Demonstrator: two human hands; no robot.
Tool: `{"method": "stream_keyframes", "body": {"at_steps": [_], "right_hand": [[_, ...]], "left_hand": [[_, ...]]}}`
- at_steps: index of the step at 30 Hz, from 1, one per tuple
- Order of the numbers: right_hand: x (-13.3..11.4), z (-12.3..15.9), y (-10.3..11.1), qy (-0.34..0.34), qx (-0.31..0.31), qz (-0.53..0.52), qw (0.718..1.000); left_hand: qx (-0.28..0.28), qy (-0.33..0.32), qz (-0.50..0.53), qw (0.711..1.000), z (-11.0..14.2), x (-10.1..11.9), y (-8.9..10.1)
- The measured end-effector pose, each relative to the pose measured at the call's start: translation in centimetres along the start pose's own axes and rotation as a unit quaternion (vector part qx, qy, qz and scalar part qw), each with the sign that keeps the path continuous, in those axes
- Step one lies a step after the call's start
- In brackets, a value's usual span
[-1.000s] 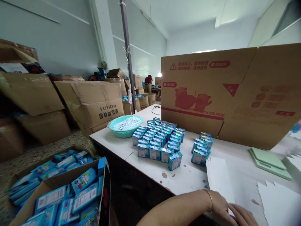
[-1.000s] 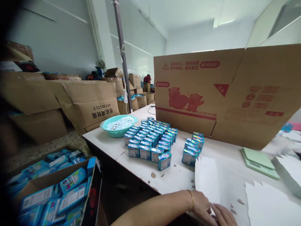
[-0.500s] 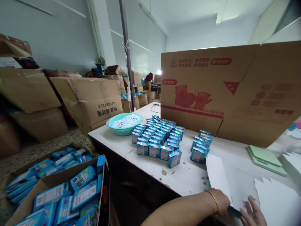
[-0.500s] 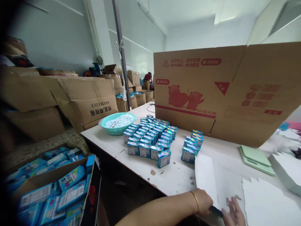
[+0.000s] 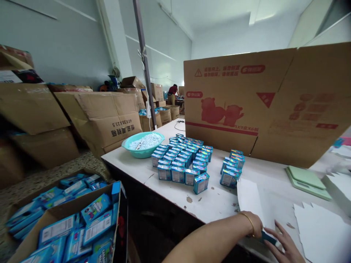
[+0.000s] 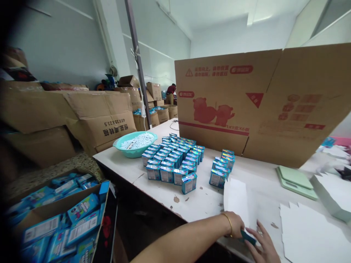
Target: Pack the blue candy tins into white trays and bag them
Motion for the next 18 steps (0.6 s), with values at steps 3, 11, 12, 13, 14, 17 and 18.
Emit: {"method": "stream_keyframes", "body": {"at_steps": [3, 11, 12, 13, 14, 17, 18], "right_hand": [[-0.1, 0.3, 0.2, -0.017, 0.003, 0.007, 1.0], [-0.3, 0.5, 0.0, -0.088, 0.007, -0.064, 0.994], [-0.3, 0.4, -0.1, -0.098, 0.012, -0.08, 0.992], [-0.4, 0.4, -0.3, -0.109, 0.019, -0.103, 0.989], [-0.5, 0.4, -0.4, -0.12, 0.027, -0.133, 0.984], [-1.4, 1.0, -0.6, -0.15, 0.05, -0.243, 0.957], [-1.8, 1.1, -0.6, -0.155, 0.056, -0.268, 0.949]], "left_hand": [[0.008, 0.003, 0.004, 1.0, 0.0, -0.2, -0.1], [0.12, 0.096, 0.077, 0.985, 0.5, -0.7, -0.7], [0.13, 0.097, 0.08, 0.983, 0.7, -0.7, -0.7], [0.132, 0.1, 0.082, 0.983, 0.9, -0.6, -0.6], [0.128, 0.103, 0.082, 0.983, 1.1, -0.4, -0.4], [0.122, 0.115, 0.09, 0.982, 1.6, -0.1, 0.0], [0.127, 0.111, 0.09, 0.982, 1.6, -0.1, 0.0]]}}
Point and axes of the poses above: each hand's wrist, its own z-axis away from the middle knuckle, its own y-axis out of the back of the hand, x = y × z, the point moved 1 cm from there along -z, towards the middle knuckle, and after that the axes turned 3 degrees about -y, right-handed, at the moved point
